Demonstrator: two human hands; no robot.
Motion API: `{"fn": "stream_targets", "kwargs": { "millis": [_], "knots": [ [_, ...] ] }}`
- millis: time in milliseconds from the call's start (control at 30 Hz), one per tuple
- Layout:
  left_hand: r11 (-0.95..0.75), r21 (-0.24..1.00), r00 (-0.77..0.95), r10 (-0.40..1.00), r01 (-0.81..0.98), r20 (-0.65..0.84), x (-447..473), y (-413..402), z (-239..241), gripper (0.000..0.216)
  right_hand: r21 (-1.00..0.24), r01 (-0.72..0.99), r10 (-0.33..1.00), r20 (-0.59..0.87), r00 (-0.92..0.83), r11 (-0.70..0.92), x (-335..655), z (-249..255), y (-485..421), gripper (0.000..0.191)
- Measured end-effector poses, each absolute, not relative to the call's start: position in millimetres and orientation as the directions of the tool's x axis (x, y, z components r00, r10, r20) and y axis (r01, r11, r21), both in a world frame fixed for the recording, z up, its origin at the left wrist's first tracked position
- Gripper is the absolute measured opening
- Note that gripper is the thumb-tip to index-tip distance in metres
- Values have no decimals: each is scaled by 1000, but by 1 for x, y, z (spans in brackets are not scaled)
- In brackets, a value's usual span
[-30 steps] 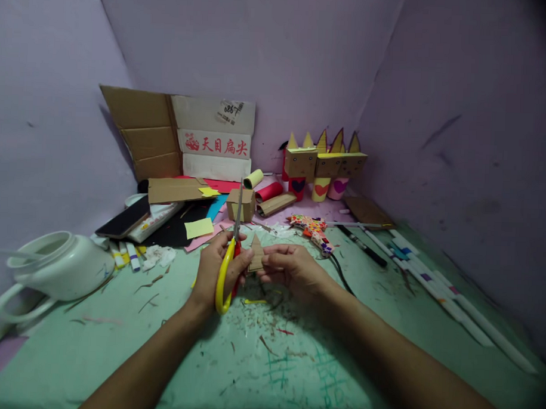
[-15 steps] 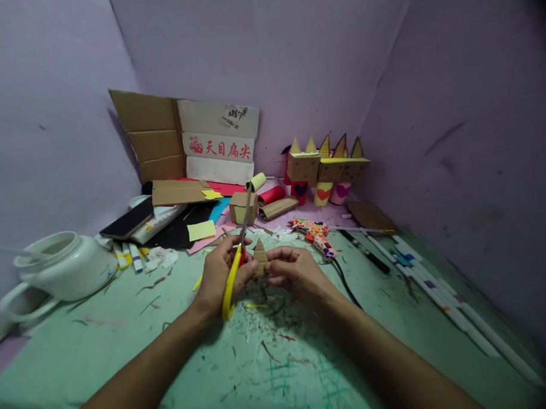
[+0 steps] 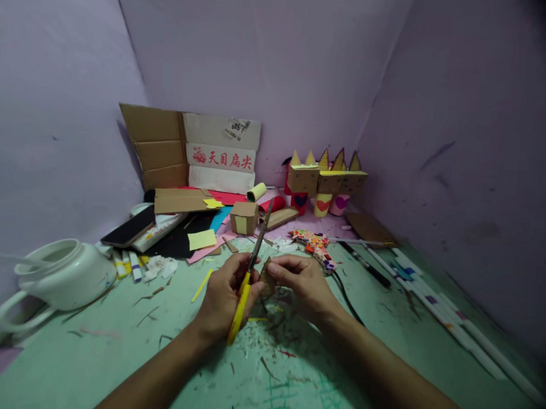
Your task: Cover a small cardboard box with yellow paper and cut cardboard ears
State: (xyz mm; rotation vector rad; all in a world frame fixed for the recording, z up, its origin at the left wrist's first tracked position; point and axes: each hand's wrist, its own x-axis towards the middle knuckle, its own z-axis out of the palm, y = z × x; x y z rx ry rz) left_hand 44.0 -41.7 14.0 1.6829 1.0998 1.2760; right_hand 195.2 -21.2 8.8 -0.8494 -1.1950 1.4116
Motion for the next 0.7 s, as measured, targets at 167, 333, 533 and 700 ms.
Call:
{"fn": "stream_targets", "kwargs": {
  "millis": [167,333,533,700],
  "knots": [
    [-378,900,165,923,217,348,42,-40,13,31,-962,-270,981,90,-174,41,195,5,-20,15],
    [-391,895,182,916,213,357,41,-39,10,32,-957,-288,973,85,-213,21,195,2,-20,14],
    [-370,910,150,926,185,346,43,-40,13,30,-959,-281,990,64,-128,26,194,7,-22,18],
    [-357,911,117,933,207,340,46,-43,17,28,-974,-215,993,87,-83,68,193,11,-24,19]
  ]
}}
